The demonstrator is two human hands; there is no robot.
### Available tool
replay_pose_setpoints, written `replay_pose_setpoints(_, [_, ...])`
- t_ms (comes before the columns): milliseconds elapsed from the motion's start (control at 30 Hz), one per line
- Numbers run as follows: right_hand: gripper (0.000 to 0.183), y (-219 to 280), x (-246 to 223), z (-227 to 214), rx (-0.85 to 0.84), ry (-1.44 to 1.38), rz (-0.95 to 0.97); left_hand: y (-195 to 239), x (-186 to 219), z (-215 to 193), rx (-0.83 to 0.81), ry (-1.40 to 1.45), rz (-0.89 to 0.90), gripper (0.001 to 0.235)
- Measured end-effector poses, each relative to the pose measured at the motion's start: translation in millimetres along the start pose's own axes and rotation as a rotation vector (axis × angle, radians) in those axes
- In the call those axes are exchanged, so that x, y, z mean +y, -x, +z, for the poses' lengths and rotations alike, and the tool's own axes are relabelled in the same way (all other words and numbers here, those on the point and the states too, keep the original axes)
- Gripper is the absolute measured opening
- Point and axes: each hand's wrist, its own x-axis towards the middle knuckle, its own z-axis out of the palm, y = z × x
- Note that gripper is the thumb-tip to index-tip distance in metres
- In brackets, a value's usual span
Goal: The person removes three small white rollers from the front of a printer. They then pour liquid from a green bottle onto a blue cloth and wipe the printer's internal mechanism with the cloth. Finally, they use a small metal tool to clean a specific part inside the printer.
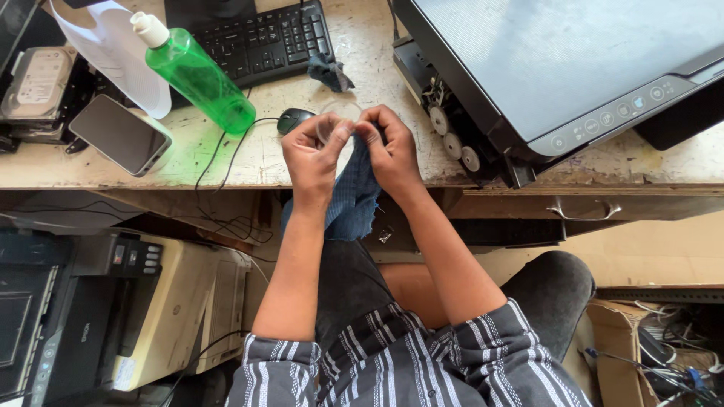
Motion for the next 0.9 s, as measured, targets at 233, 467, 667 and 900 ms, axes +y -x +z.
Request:
replay_pose_setpoints(233, [0.026,-2,10,2,0.095,-0.04,0.03,6,12,0,-0.115,-0.222,0.027,0.01])
replay_pose_setpoints(467, [0.044,-1,14,1,0.168,0.03,0.051,22,-1,6,-0.072,-0.13,-0.047,0.008])
replay_pose_setpoints(667, [0.04,-10,17,3,0.261,-0.103,0.152,26,-4,7,0.016,-0.177,0.032,0.008])
replay_pose_setpoints(900, [0.026,-8,26,-2,0.272,-0.178,0.098,29,-2,-13,0.101,-0.11,0.003,0.011])
